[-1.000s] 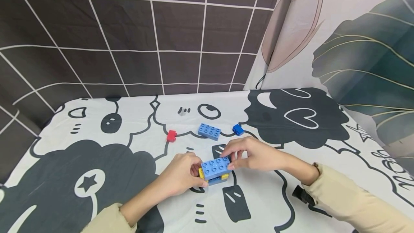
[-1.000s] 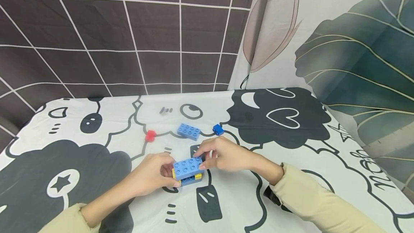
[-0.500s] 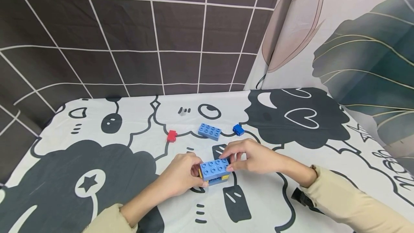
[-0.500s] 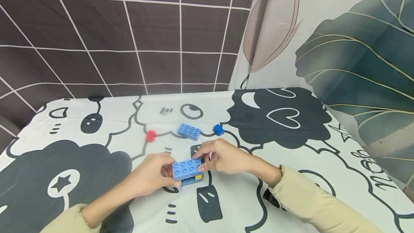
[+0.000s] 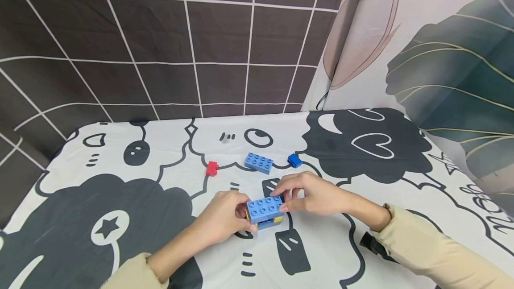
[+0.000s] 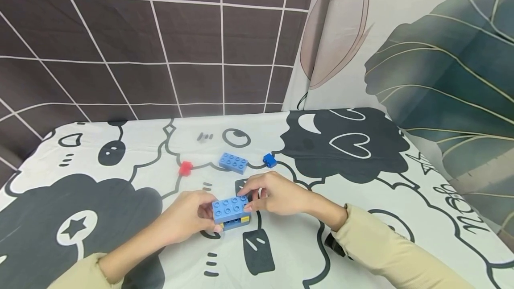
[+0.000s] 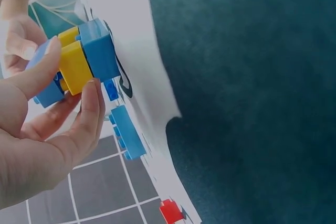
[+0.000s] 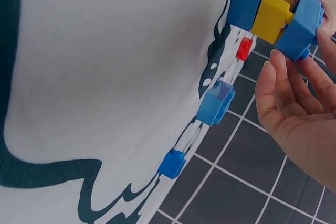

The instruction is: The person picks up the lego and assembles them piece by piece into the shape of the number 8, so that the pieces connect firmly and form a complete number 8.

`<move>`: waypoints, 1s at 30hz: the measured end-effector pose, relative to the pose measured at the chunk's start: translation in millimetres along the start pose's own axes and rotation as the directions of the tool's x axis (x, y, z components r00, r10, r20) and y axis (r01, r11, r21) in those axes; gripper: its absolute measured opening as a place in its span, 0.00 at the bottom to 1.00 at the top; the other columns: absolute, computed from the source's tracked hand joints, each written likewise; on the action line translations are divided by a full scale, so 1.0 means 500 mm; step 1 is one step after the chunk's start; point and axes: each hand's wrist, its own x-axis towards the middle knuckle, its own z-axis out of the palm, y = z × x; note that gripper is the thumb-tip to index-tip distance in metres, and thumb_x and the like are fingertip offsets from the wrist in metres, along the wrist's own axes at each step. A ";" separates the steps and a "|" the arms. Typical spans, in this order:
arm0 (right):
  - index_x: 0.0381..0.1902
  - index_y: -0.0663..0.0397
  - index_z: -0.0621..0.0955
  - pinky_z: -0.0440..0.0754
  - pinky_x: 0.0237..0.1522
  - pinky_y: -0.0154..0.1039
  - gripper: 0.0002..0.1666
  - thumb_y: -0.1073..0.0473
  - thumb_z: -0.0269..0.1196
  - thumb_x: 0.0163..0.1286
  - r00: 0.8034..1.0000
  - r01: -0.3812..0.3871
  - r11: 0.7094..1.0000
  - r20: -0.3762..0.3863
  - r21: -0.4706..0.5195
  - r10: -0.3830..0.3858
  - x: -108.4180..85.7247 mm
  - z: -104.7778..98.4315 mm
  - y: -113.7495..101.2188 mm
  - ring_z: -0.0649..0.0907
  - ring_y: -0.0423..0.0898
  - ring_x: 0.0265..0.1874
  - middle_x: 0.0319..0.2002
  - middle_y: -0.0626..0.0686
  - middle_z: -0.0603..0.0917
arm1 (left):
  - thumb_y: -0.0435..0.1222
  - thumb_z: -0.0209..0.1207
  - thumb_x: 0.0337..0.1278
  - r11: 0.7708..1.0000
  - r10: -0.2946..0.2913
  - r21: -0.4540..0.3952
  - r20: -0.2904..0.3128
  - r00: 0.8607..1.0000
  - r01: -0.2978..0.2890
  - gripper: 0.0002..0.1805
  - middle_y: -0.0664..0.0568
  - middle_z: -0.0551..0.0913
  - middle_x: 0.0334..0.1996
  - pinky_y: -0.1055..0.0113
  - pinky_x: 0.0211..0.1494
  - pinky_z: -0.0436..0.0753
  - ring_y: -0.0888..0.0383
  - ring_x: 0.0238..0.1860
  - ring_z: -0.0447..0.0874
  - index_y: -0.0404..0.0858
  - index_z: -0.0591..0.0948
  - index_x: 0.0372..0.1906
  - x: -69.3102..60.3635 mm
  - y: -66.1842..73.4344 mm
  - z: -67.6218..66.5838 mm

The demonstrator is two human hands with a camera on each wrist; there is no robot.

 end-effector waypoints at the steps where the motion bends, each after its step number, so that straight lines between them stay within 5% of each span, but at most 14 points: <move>1: 0.43 0.59 0.81 0.78 0.35 0.34 0.14 0.66 0.64 0.57 1.000 -0.001 1.000 -0.001 0.001 0.001 0.000 0.000 0.000 0.77 0.37 0.29 0.35 0.44 0.80 | 0.33 0.73 0.33 1.000 0.001 -0.004 -0.001 1.000 -0.001 0.14 0.56 0.72 0.19 0.71 0.24 0.71 0.62 0.22 0.69 0.35 0.80 0.28 0.000 0.000 0.000; 10: 0.42 0.59 0.82 0.78 0.35 0.34 0.13 0.66 0.65 0.56 1.000 -0.001 1.000 -0.011 -0.001 0.001 0.001 0.002 -0.002 0.77 0.37 0.28 0.33 0.44 0.80 | 0.33 0.74 0.31 0.999 -0.031 -0.014 0.035 0.999 0.032 0.21 0.54 0.76 0.24 0.72 0.31 0.75 0.61 0.26 0.74 0.31 0.80 0.36 -0.005 0.007 -0.007; 18: 0.42 0.59 0.82 0.78 0.34 0.33 0.14 0.66 0.65 0.56 1.000 0.002 1.000 -0.012 -0.018 -0.002 0.002 0.002 -0.005 0.77 0.36 0.28 0.33 0.44 0.80 | 0.39 0.73 0.34 1.000 0.001 -0.010 0.012 1.000 -0.001 0.24 0.54 0.78 0.27 0.71 0.32 0.76 0.61 0.28 0.76 0.33 0.80 0.41 -0.013 0.016 -0.028; 30: 0.43 0.60 0.82 0.78 0.34 0.32 0.15 0.68 0.65 0.55 0.999 0.034 0.998 -0.010 -0.052 -0.035 0.004 0.004 -0.004 0.76 0.35 0.27 0.34 0.45 0.81 | 0.33 0.69 0.41 0.998 0.062 -0.020 -0.047 0.997 -0.063 0.14 0.55 0.78 0.28 0.70 0.36 0.79 0.59 0.31 0.77 0.34 0.81 0.37 -0.017 0.022 -0.034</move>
